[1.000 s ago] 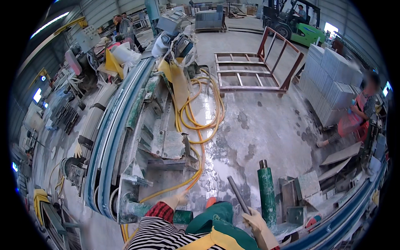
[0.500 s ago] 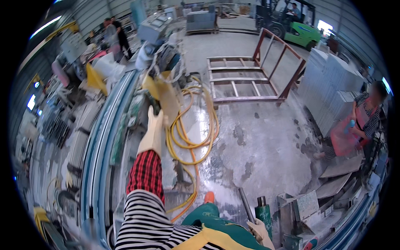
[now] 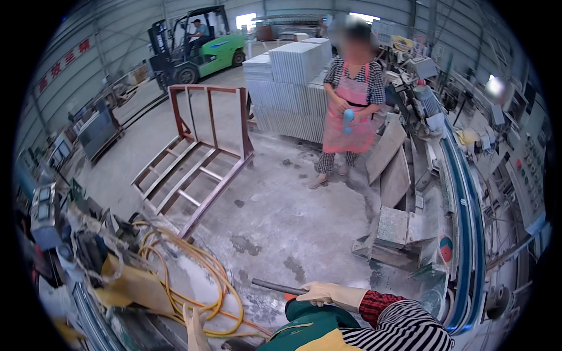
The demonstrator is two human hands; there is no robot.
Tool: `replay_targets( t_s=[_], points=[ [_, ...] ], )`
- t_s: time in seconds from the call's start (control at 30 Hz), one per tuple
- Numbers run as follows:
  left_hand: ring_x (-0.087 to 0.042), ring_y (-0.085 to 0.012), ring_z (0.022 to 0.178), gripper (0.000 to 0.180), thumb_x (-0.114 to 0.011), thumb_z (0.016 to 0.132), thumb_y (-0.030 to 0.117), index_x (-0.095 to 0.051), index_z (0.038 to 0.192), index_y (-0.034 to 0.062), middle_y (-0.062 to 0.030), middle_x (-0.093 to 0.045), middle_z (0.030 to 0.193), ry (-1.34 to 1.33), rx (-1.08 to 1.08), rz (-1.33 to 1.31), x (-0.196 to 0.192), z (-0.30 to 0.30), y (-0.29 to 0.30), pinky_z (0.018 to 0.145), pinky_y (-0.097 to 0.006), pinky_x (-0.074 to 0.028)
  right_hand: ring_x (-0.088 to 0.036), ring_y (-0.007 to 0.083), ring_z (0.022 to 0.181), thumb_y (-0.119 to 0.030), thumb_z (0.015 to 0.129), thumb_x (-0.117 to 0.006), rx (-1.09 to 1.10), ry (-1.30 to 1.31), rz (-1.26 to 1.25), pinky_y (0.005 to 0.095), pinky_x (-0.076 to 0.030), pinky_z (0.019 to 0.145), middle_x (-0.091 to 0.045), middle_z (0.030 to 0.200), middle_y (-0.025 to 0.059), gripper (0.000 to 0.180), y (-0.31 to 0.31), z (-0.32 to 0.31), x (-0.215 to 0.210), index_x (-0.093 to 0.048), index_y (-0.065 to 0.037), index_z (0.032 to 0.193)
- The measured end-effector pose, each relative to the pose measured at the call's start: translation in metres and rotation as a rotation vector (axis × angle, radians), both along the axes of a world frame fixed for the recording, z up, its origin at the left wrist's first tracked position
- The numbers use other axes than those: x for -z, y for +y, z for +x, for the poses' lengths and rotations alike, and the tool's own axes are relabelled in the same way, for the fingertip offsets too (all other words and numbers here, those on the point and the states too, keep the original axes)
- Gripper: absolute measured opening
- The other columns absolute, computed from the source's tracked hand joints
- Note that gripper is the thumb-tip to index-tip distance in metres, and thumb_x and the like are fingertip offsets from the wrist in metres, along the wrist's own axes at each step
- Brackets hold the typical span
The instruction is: The person walks through a factory floor and uses a long metal rod to clean dust and debris from various parts of a large machine. They repeatedly insert the rod into crevices and wipe surfaces, moving between different sections of the equipment.
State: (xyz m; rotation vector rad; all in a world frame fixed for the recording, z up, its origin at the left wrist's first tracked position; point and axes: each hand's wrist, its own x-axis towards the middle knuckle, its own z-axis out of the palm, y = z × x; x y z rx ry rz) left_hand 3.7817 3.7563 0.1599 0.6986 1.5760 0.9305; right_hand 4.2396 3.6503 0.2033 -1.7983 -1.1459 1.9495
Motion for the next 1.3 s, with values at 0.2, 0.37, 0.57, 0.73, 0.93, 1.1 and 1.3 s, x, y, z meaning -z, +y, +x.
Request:
replay_targets(
  t_s=[0.2, 0.37, 0.57, 0.73, 0.93, 1.1, 1.3],
  points=[
    [-0.061, -0.0313, 0.115, 0.071, -0.063, 0.098, 0.020, -0.022, 0.156, 0.0130, -0.0205, -0.051, 0.139, -0.005, 0.033, 0.323, -0.004, -0.051, 0.089, 0.097, -0.044, -0.051, -0.053, 0.0151, 0.049, -0.048, 0.087, -0.065, -0.059, -0.053, 0.042, 0.0309, -0.042, 0.045, -0.055, 0.062, 0.0033, 0.048, 0.105, -0.017, 0.028, -0.061, -0.010, 0.115],
    [-0.061, -0.0322, 0.112, 0.060, -0.056, 0.102, 0.018, -0.027, 0.152, 0.0028, -0.0233, -0.060, 0.126, 0.063, -0.206, 0.386, -0.099, -0.017, 0.151, 0.099, -0.043, -0.051, -0.056, 0.0201, 0.050, -0.044, 0.085, -0.061, -0.182, -0.077, 0.174, 0.0373, -0.045, 0.046, -0.056, 0.063, 0.0063, 0.039, 0.238, -0.030, 0.012, -0.061, -0.009, 0.102],
    [-0.064, -0.0312, 0.108, 0.059, -0.059, 0.099, 0.019, -0.035, 0.150, 0.0011, -0.0232, -0.063, 0.122, 0.156, -0.327, 0.562, -0.120, -0.007, 0.207, 0.095, -0.038, -0.052, -0.062, 0.0196, 0.062, -0.048, 0.082, -0.062, -0.470, -0.246, 0.187, 0.0363, -0.048, 0.056, -0.062, 0.072, 0.0071, 0.049, 0.369, -0.056, -0.017, -0.062, -0.015, 0.118],
    [-0.061, -0.0255, 0.114, 0.061, -0.054, 0.103, 0.024, -0.027, 0.154, 0.0032, -0.0171, -0.049, 0.141, 0.166, -0.339, 0.533, -0.076, -0.059, 0.234, 0.092, -0.033, -0.053, -0.059, 0.0175, 0.056, -0.047, 0.083, -0.065, -0.495, -0.102, 0.101, 0.0341, -0.045, 0.051, -0.061, 0.070, 0.0034, 0.048, 0.419, -0.088, -0.015, -0.061, -0.018, 0.122],
    [-0.068, -0.0206, 0.096, 0.045, -0.056, 0.101, 0.013, -0.047, 0.141, -0.0053, -0.0159, -0.068, 0.113, 0.164, -0.199, 0.387, -0.079, -0.069, 0.304, 0.087, -0.032, -0.054, -0.064, 0.0139, 0.062, -0.045, 0.086, -0.068, -0.545, -0.128, 0.044, 0.0300, -0.052, 0.055, -0.068, 0.078, 0.0056, 0.055, 0.459, -0.112, 0.007, -0.061, -0.012, 0.129],
    [-0.067, -0.0185, 0.103, 0.041, -0.057, 0.101, 0.015, -0.052, 0.139, -0.0013, -0.0131, -0.071, 0.112, 0.253, -0.016, 0.452, -0.126, -0.053, 0.377, 0.090, -0.029, -0.052, -0.063, 0.0130, 0.060, -0.034, 0.083, -0.071, -0.438, -0.178, 0.024, 0.0289, -0.051, 0.054, -0.070, 0.083, 0.0064, 0.053, 0.523, -0.120, -0.015, -0.064, -0.007, 0.128],
    [-0.067, -0.0215, 0.104, 0.040, -0.065, 0.093, 0.004, -0.059, 0.133, 0.0007, -0.0131, -0.072, 0.113, 0.511, -0.090, 0.802, -0.182, -0.076, 0.416, 0.091, -0.033, -0.051, -0.062, 0.0134, 0.057, -0.021, 0.082, -0.072, -0.546, -0.244, 0.280, 0.0273, -0.050, 0.053, -0.072, 0.088, 0.0071, 0.046, 0.632, -0.171, -0.067, -0.067, -0.003, 0.124]
  ],
)
